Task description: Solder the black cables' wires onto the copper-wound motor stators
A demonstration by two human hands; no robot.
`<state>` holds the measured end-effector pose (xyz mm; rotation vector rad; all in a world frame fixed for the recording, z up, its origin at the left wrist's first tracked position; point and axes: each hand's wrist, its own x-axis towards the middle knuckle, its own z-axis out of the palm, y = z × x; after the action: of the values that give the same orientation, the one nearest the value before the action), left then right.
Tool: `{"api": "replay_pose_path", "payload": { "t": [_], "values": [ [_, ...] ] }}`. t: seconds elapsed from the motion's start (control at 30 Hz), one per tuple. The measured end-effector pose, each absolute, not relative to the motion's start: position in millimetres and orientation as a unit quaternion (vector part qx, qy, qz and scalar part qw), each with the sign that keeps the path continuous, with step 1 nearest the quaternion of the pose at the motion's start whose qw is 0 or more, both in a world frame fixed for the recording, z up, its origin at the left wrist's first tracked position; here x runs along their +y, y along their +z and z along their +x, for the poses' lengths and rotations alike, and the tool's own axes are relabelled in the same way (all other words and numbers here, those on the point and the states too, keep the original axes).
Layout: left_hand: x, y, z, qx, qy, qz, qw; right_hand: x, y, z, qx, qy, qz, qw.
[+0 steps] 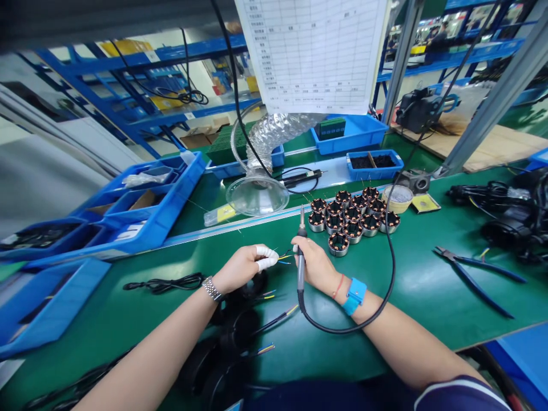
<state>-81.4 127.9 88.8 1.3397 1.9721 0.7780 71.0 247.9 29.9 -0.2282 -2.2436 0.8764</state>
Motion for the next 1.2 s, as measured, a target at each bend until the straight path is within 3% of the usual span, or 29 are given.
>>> {"api": "replay_pose_path", "payload": {
  "t": [0.1,0.37,0.67,1.2],
  "values": [
    [133.3,90.3,-78.6,0.748,0.302,0.483,0.34,248.7,26.6,73.2,-0.867,0.335,-0.087,0.359],
    [150.2,91.7,-66.6,0.733,0.261,0.576,0.25,246.7,28.0,72.2,-0.865,0.324,-0.077,0.374],
    [139.3,80.0,-76.2,0.714,0.342,0.501,0.35,245.8,39.5,74.3,-0.844,0.407,-0.097,0.334],
    [139.7,79.8,-75.9,0.717,0.364,0.473,0.36,247.4,44.9,73.3,-0.835,0.441,-0.095,0.315]
  ]
}}
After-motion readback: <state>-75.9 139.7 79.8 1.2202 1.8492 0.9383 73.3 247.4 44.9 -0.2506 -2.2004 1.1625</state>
